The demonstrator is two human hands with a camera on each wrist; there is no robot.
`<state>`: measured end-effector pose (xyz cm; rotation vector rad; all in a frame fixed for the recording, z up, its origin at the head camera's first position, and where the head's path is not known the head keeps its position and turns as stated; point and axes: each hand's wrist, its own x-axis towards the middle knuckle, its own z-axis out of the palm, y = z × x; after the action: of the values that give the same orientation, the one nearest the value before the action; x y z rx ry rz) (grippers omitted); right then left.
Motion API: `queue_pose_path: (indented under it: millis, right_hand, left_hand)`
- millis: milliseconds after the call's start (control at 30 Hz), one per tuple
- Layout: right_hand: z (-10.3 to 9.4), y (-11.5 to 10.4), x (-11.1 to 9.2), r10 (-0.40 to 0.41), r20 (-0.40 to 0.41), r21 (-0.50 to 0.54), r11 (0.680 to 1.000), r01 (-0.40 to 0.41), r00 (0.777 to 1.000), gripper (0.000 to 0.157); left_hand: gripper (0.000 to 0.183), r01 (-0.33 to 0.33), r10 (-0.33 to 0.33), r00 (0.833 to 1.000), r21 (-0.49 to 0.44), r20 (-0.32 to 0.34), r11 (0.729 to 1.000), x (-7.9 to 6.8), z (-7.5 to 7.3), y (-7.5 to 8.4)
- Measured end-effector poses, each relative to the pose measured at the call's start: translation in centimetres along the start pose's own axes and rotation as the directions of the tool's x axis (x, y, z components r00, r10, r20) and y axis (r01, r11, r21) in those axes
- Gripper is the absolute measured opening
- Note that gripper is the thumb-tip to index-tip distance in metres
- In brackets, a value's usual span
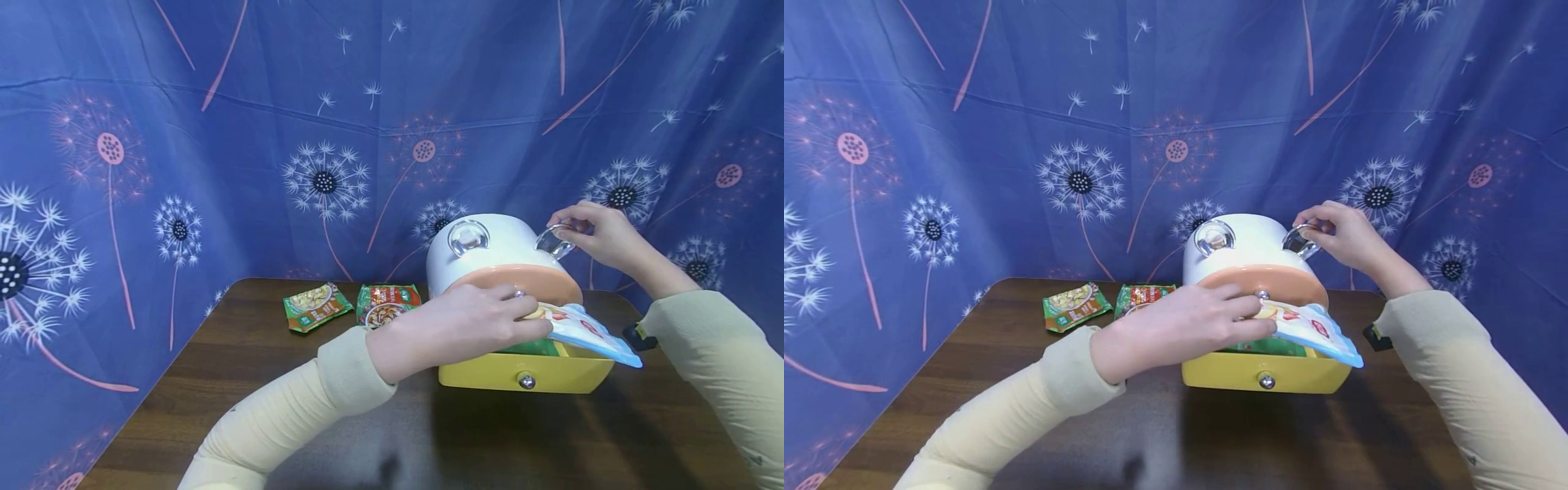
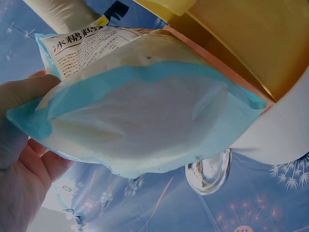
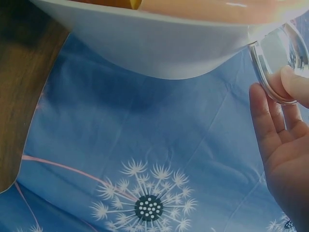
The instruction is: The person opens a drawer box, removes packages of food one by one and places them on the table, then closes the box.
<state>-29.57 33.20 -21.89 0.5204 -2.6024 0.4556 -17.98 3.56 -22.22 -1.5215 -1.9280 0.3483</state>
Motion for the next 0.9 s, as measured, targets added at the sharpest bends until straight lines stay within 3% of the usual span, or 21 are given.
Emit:
queue_pose_path:
  millis: [267, 633, 900]
  right_hand:
    - [0.0, 0.0, -0.1, 0.001, -0.002, 0.015, 1.000, -0.001, 1.000, 0.021]
    - [-0.4, 0.0, -0.1, 0.042, 0.083, 0.076, 0.996, -0.049, 0.996, 0.031]
    - [-0.5, 0.2, 0.0, 0.001, 0.074, 0.079, 0.997, -0.007, 0.997, 0.028]
  left_hand:
    - [0.022, 0.021, -0.019, 0.998, 0.024, -0.067, 1.000, -0.9, -0.4, -0.3]
    - [0.027, 0.062, -0.056, 0.982, 0.032, -0.182, 0.998, -2.3, -1.6, -0.7]
    - [0.025, 0.088, -0.077, 0.978, 0.047, -0.196, 0.995, -3.3, -2.0, -1.3]
